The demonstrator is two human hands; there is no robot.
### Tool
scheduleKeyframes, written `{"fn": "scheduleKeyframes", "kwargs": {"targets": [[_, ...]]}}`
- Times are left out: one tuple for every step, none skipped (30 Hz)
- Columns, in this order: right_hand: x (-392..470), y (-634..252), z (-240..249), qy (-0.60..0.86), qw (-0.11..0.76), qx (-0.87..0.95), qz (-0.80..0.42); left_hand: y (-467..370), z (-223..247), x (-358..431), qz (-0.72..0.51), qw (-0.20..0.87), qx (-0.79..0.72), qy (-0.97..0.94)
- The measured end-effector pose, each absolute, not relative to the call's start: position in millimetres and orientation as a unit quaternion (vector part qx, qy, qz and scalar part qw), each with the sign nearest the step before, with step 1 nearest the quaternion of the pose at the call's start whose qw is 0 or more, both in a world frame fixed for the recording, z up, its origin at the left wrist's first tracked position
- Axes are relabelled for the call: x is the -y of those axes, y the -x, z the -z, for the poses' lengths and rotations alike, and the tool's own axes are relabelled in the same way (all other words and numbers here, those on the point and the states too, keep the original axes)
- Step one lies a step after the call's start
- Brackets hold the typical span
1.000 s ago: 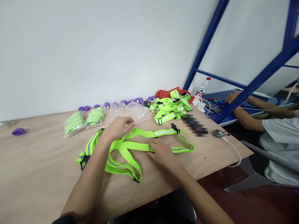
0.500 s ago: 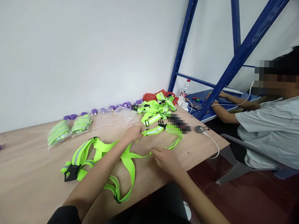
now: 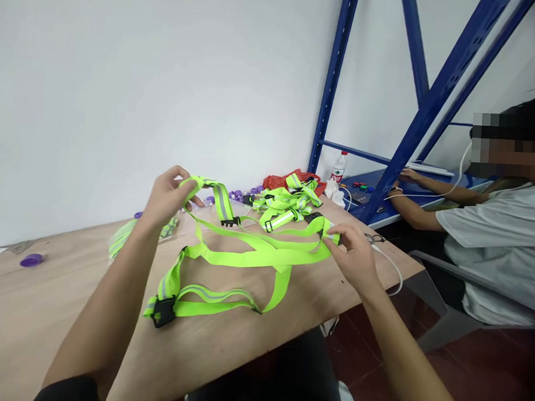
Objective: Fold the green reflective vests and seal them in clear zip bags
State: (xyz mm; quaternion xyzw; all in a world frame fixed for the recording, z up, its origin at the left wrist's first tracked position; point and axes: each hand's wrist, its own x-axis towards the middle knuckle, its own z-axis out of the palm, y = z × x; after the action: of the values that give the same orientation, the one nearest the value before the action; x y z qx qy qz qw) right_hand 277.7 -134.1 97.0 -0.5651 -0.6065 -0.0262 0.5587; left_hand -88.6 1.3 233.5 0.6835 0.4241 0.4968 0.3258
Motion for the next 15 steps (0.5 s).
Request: {"fn": "scheduleKeyframes", "kwargs": {"targets": [[128.0,-282.3,-101.3,0.563,0.577,0.591,0.02,96.0,-242.5,1.8,-0.528,0.33,-0.412,-0.665],[122.0,-286.3,-106.9,0.554,0.598,0.579,0.007,103.4,-251.1,5.1,-0.555,0.34,-0.399,-0.646],[116.1,-289.7,-114.2,0.54,0.619,0.571,-0.011,110.8,-259.2,8.7,-0.575,0.355,-0.384,-0.629],[110.5,-292.7,-123.0,0.522,0.635,0.568,-0.031,118.1,-266.6,12.7,-0.589,0.371,-0.368,-0.617],[105.2,-295.5,-133.1,0.506,0.646,0.57,-0.047,125.4,-273.0,17.2,-0.595,0.389,-0.35,-0.609],[100.2,-298.2,-144.3,0.498,0.648,0.573,-0.056,132.7,-278.2,22.1,-0.599,0.405,-0.335,-0.605],[95.4,-300.9,-156.0,0.502,0.644,0.575,-0.054,139.8,-281.9,27.4,-0.599,0.417,-0.322,-0.603],[90.7,-303.7,-167.9,0.517,0.632,0.575,-0.043,146.8,-284.2,32.9,-0.598,0.425,-0.315,-0.602],[86.0,-306.4,-179.5,0.542,0.614,0.573,-0.028,153.6,-285.0,38.4,-0.597,0.429,-0.314,-0.601],[81.4,-308.8,-190.4,0.567,0.595,0.569,-0.012,160.0,-284.7,43.6,-0.593,0.433,-0.317,-0.601],[76.8,-310.6,-200.5,0.586,0.581,0.565,0.002,165.7,-283.4,48.5,-0.583,0.438,-0.322,-0.604],[72.4,-311.5,-209.7,0.595,0.573,0.563,0.009,170.4,-281.7,53.0,-0.569,0.444,-0.325,-0.611],[68.2,-311.3,-217.9,0.594,0.576,0.562,0.003,173.9,-279.9,56.9,-0.552,0.449,-0.329,-0.621],[64.4,-310.0,-225.3,0.584,0.585,0.563,-0.016,175.9,-278.3,60.3,-0.535,0.449,-0.337,-0.631],[61.3,-307.8,-231.9,0.57,0.597,0.563,-0.043,176.6,-277.2,63.2,-0.522,0.441,-0.349,-0.641]]}}
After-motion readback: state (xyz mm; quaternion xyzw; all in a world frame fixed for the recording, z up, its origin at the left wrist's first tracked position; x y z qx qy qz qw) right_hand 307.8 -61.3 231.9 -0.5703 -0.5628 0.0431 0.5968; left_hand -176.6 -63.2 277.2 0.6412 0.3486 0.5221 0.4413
